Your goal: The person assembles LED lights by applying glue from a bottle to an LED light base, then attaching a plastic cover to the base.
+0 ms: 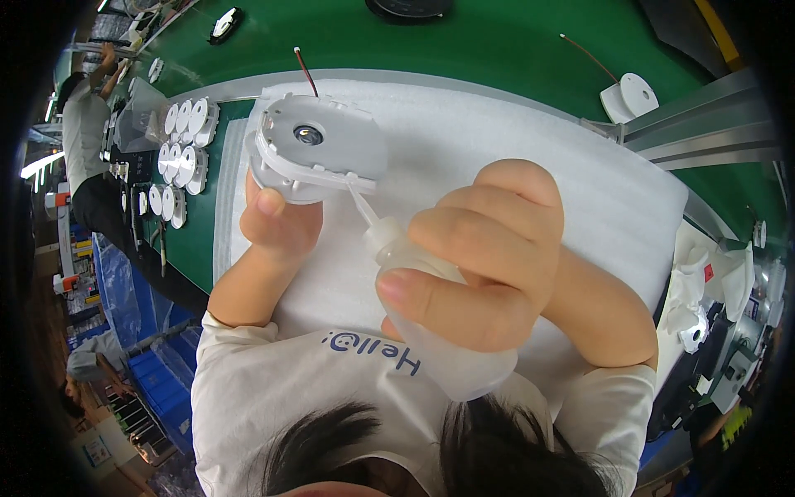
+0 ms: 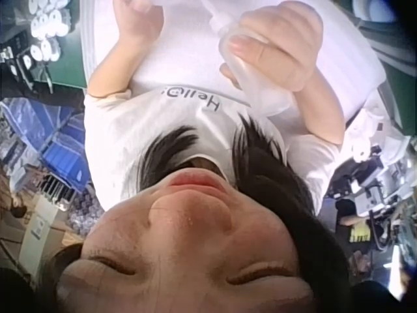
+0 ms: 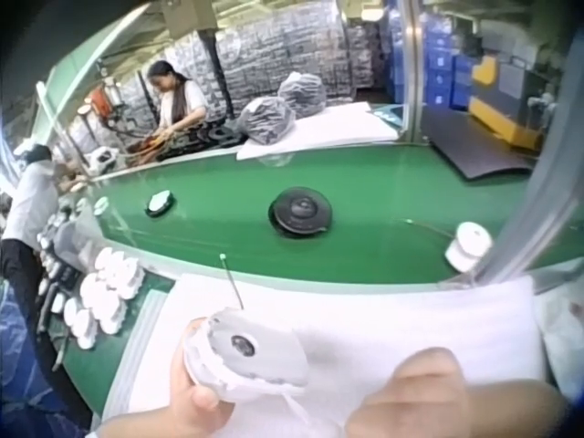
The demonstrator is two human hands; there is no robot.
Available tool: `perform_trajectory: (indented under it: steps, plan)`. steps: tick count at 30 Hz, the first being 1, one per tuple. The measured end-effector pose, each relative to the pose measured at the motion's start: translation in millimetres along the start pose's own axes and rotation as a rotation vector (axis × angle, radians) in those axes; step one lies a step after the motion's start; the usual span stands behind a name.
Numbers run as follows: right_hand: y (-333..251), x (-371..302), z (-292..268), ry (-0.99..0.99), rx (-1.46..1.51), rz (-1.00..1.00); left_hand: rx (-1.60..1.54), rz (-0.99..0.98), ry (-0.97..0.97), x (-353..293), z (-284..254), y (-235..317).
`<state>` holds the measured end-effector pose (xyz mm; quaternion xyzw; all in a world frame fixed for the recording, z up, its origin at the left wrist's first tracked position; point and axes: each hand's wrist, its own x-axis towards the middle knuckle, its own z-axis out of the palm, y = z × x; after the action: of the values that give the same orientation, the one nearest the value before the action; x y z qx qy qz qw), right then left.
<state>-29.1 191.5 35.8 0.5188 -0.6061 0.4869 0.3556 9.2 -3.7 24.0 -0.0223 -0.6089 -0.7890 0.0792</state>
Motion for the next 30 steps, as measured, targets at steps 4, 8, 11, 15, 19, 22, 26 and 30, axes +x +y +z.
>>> perform_trajectory:
  steps: [4, 8, 11, 15, 19, 22, 26, 30]
  plan:
    - [5, 1, 0, 0.009, -0.01, -0.033, -0.07, -0.035, 0.04, 4, 2, 1]
    - [8, 4, -8, -0.075, 0.235, 0.126, -0.011, 0.007, 0.143, 24, -12, 7]
    - [16, -21, 1, -0.004, 0.431, 0.407, 0.418, 0.18, 0.227, 90, -32, 26]
    - [22, -30, 7, 0.145, 0.56, 0.802, 1.523, 0.154, 0.303, 249, -71, 119]
    - [31, -30, 5, 0.237, 0.575, 0.871, 1.416, 0.06, 0.193, 283, -43, 210]
    - [31, -27, 10, 0.227, 0.681, 0.913, 1.389, 0.068, 0.215, 309, -88, 169]
    - [48, -23, 12, 0.225, 0.912, 1.203, 1.792, -0.281, 0.267, 254, -24, 59]
    - [54, -24, 16, 0.315, 1.035, 1.302, 1.702, -0.512, 0.195, 205, -30, -15]
